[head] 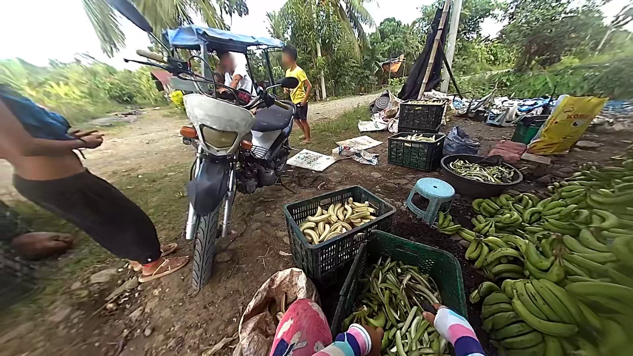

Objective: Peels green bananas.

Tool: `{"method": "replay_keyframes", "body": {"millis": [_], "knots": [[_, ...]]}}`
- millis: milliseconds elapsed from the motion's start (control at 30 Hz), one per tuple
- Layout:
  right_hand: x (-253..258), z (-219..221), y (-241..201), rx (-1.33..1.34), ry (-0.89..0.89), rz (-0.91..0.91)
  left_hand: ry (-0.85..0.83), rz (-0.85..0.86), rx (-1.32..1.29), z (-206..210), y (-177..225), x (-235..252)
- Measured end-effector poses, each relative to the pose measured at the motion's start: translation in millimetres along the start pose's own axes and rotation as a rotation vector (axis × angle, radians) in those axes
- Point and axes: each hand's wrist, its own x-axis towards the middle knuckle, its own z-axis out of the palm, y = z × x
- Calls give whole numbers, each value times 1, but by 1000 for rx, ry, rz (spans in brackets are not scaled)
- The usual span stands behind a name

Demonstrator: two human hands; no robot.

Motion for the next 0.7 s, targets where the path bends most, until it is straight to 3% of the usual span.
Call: {"method": "replay_keyframes", "body": {"millis": [267, 533, 700], "knots": [[-4, 11, -7, -63, -64, 11, -36, 40, 122, 7, -7, 19], [-18, 28, -12, -186, -168, 6, -40, 134, 103, -3, 8, -2], [-8, 28, 4, -84, -88, 50, -41, 147, 94, -7, 11, -8]]}}
